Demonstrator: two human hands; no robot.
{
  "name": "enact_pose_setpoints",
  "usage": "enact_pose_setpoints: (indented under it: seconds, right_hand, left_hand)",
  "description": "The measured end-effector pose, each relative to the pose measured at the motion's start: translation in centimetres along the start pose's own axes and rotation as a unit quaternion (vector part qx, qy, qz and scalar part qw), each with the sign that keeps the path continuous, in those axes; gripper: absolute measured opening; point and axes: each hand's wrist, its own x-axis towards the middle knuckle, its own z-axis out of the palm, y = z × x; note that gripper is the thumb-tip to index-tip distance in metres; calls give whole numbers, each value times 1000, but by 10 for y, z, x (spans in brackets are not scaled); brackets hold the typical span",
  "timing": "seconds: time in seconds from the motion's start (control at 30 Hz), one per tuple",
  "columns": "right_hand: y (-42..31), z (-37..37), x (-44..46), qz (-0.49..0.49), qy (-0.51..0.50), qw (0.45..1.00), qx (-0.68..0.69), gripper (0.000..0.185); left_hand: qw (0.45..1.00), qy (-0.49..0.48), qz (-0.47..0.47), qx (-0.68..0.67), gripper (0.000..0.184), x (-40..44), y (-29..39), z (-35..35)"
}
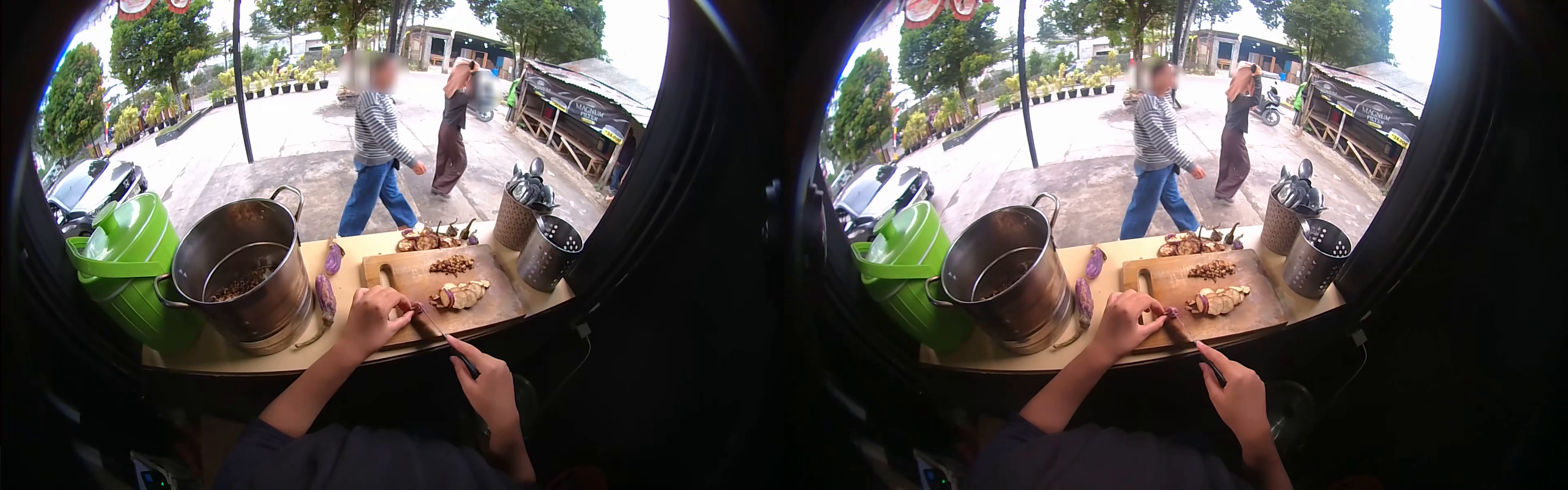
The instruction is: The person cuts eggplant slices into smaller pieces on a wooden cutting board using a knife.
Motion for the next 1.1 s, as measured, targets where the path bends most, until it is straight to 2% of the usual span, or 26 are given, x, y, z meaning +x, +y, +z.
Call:
enact_pose_setpoints:
  seconds: [0.07,0.3,0.37,0.5,0.67,0.8,0.97,1.1]
  right_hand:
    - [-1,-5,7,16,-34,999,-36,33]
    - [4,-3,21,-6,-35,998,-55,34]
    - [3,-3,23,21,-53,997,-61,35]
    - [5,-2,25,27,-54,997,-55,35]
    - [9,-3,20,33,-7,999,15,36]
    - [12,-4,14,20,15,998,54,35]
    - [7,-11,5,93,-13,993,68,34]
    - [6,-15,0,111,-22,992,61,34]
  left_hand:
    - [1000,7,6,-1,16,0,-1,2]
    - [1000,-13,-3,-19,18,0,-2,3]
    - [999,-30,21,-27,19,0,-3,3]
    - [999,-38,11,-23,22,-1,-5,6]
    - [999,-3,26,-18,22,-1,-8,12]
    - [1000,-24,3,0,18,1,-1,4]
    - [999,-27,19,-21,16,1,-1,4]
    - [998,-25,45,-33,17,1,1,5]
